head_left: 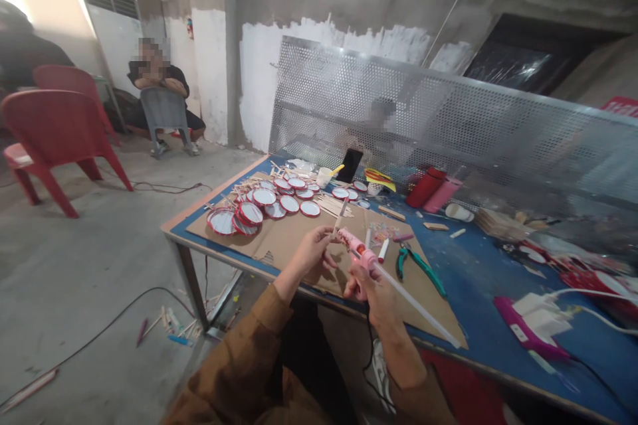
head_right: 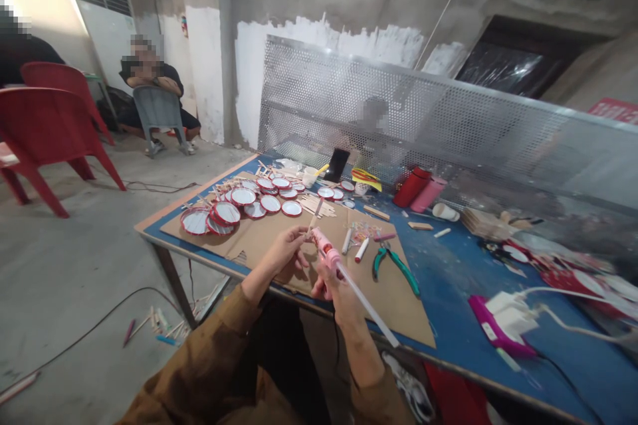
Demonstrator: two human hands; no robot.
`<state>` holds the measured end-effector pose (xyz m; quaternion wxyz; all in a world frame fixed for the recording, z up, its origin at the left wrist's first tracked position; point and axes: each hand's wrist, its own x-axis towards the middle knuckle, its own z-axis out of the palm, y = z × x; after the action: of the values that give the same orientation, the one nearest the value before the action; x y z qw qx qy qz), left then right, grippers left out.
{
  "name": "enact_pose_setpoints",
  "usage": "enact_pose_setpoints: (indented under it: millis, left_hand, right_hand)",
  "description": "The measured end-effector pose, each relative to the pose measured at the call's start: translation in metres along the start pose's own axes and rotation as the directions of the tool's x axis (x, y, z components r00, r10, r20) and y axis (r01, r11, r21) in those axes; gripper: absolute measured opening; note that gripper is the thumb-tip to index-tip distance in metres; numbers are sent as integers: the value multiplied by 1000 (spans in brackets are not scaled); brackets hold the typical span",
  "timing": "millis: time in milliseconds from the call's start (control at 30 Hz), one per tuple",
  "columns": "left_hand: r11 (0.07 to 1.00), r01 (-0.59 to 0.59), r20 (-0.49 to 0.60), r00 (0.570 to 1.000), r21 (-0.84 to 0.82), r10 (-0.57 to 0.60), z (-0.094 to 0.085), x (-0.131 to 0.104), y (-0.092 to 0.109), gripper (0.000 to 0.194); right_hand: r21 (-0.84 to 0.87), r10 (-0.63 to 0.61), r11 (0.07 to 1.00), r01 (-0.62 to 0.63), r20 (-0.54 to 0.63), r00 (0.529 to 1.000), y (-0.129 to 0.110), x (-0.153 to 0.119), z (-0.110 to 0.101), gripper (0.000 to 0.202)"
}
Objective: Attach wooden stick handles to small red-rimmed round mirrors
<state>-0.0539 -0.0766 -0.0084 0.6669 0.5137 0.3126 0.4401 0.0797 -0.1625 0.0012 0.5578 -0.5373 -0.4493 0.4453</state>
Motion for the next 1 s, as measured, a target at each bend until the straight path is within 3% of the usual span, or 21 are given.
enact_pose_setpoints:
  millis: [600,1000]
  left_hand:
    - [1000,18,-11,1000,-8,-18,1,-1,1,31]
    - [1000,12,1,1000,-20,-12,0,0,0,29]
  right_hand:
    - [-34,-133,990,134,18,991,-10,13,-2,36]
    - [-70,-130,989,131,17,991,-7,15,-6,37]
